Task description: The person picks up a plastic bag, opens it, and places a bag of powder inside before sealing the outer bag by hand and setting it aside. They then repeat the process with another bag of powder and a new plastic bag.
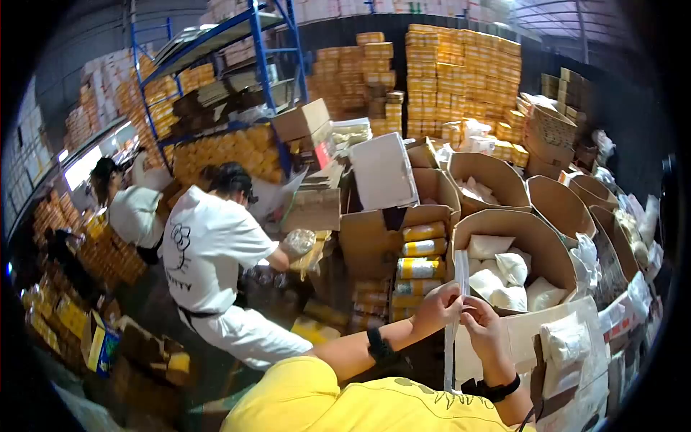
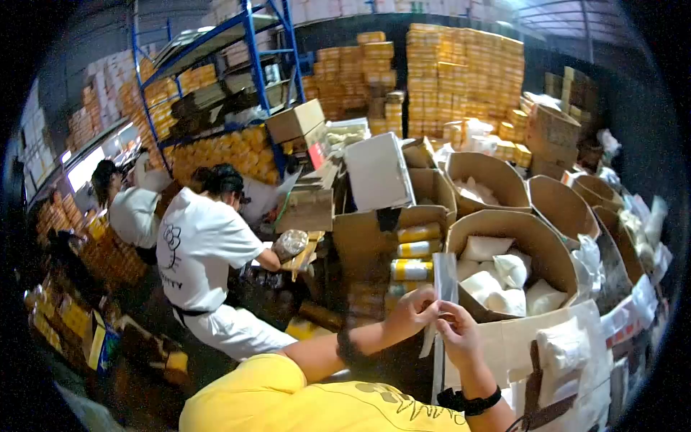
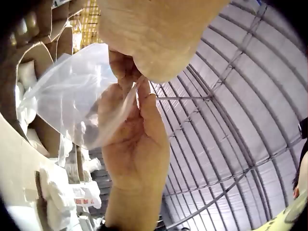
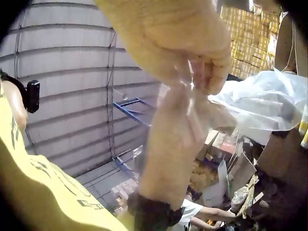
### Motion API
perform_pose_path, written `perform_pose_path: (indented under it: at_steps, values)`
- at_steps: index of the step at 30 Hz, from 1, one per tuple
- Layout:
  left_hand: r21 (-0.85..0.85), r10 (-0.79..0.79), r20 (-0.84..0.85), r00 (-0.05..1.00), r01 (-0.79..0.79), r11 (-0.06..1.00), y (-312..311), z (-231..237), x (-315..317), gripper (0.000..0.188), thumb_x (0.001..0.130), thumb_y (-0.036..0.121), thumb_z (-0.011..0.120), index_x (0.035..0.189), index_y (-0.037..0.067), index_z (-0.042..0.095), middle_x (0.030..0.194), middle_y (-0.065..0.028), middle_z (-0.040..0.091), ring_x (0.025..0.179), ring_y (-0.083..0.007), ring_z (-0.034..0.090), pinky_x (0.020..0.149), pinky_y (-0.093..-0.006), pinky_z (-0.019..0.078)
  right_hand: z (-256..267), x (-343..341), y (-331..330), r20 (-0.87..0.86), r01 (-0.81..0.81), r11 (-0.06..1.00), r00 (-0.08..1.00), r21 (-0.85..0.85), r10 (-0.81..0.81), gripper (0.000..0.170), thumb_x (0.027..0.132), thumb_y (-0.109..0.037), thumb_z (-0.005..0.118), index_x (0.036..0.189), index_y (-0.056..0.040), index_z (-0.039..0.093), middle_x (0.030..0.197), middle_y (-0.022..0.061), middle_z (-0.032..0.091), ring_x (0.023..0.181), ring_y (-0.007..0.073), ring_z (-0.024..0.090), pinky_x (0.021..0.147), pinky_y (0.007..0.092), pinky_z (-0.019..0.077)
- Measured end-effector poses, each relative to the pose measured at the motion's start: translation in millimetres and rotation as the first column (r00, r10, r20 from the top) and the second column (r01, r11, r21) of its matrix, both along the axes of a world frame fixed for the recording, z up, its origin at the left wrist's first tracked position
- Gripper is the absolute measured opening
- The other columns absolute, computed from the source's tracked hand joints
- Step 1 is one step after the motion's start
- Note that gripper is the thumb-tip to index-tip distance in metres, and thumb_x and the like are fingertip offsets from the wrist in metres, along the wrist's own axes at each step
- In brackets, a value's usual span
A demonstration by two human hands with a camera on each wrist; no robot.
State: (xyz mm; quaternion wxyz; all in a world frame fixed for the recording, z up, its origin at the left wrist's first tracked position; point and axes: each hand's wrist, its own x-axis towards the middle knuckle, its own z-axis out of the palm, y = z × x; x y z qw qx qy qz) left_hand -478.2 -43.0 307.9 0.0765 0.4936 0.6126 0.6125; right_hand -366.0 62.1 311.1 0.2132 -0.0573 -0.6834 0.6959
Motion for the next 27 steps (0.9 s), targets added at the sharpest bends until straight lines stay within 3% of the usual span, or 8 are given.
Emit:
perform_pose_path:
  at_steps: [1,2,4,6,9,17,21,27]
  values:
    - [-0.037,0.115,-0.161,0.98,-0.122,0.992,-1,-1,1,0.011,0.088,0.012,0.053,0.088,0.003,0.047,0.072,0.0008,0.047,0.063,-0.0088,0.046,0.059,-0.023,0.0418,-8,-1,2,-0.032,0.007,1.0,0.999,0.004,-0.006,0.031,0.082,0.005,0.051,0.112,-0.001,0.051,0.094,0.0018,0.057,0.081,0.0071,0.054,0.072,0.0195,0.044]
    - [-0.025,0.027,-0.138,0.99,-0.03,0.999,2,-7,0,0.013,0.087,0.014,0.053,0.087,0.003,0.047,0.072,-0.0002,0.048,0.063,-0.0103,0.048,0.058,-0.0236,0.0418,-16,-3,4,-0.065,0.018,1.0,0.998,0.006,-0.017,0.03,0.081,0.005,0.052,0.111,-0.0011,0.052,0.093,0.0016,0.057,0.08,0.007,0.053,0.072,0.0194,0.044]
    - [-0.009,-0.168,0.114,0.979,0.171,0.985,-1,-6,6,0.014,0.088,0.015,0.054,0.088,0.003,0.048,0.074,-0.0005,0.05,0.064,-0.0105,0.05,0.058,-0.0236,0.0426,-22,1,6,-0.061,0.068,0.992,0.996,0.107,-0.062,0.029,0.081,0.007,0.05,0.109,-0.0003,0.053,0.088,0.0009,0.056,0.076,0.0072,0.053,0.071,0.019,0.0438]
    - [0.06,-0.365,0.444,0.818,0.379,0.923,-8,-6,7,0.015,0.089,0.018,0.053,0.09,0.004,0.048,0.078,-0.0011,0.053,0.067,-0.009,0.053,0.06,-0.0228,0.045,-13,5,-1,-0.108,0.002,0.999,0.994,0.039,0.002,0.028,0.082,0.007,0.05,0.109,0.0001,0.053,0.088,0.0014,0.057,0.076,0.0077,0.054,0.07,0.0188,0.0436]
    - [0.126,-0.416,0.634,0.651,0.444,0.887,-20,-6,11,0.011,0.089,0.014,0.053,0.094,0.004,0.05,0.082,-0.0014,0.056,0.068,-0.0079,0.054,0.06,-0.0222,0.0461,-21,9,2,-0.101,-0.07,0.995,0.993,-0.068,0.063,0.027,0.084,0.003,0.051,0.11,0.002,0.052,0.095,0.004,0.059,0.082,0.0095,0.055,0.073,0.0204,0.0435]
    - [0.035,-0.092,0.389,0.917,0.085,0.996,-9,-16,15,0.004,0.087,0.006,0.051,0.088,0.003,0.054,0.076,0.0013,0.055,0.068,-0.0055,0.051,0.059,-0.0201,0.0436,-12,3,-10,-0.156,-0.049,0.996,0.987,-0.078,0.036,0.036,0.084,0.004,0.05,0.12,0.003,0.045,0.105,0.0077,0.056,0.09,0.0123,0.054,0.079,0.0232,0.0444]
    - [0.072,-0.234,0.527,0.817,0.231,0.97,6,-12,25,0.007,0.087,0.004,0.051,0.093,0.003,0.055,0.079,-0.0005,0.057,0.069,-0.0071,0.053,0.061,-0.0213,0.0443,-17,16,8,-0.064,0.046,0.988,0.997,0.146,-0.037,0.034,0.087,-0.002,0.048,0.121,0.0031,0.044,0.102,0.0059,0.055,0.087,0.0097,0.052,0.076,0.0226,0.0449]
    - [0.101,-0.404,0.572,0.714,0.428,0.898,28,-18,31,0.012,0.089,0.012,0.052,0.092,0.002,0.056,0.077,-0.0023,0.058,0.067,-0.0097,0.054,0.061,-0.023,0.044,-16,41,18,-0.091,-0.047,0.971,0.995,-0.236,0.026,0.038,0.089,-0.007,0.047,0.125,0.0046,0.039,0.108,0.0072,0.054,0.09,0.0112,0.051,0.078,0.0245,0.0439]
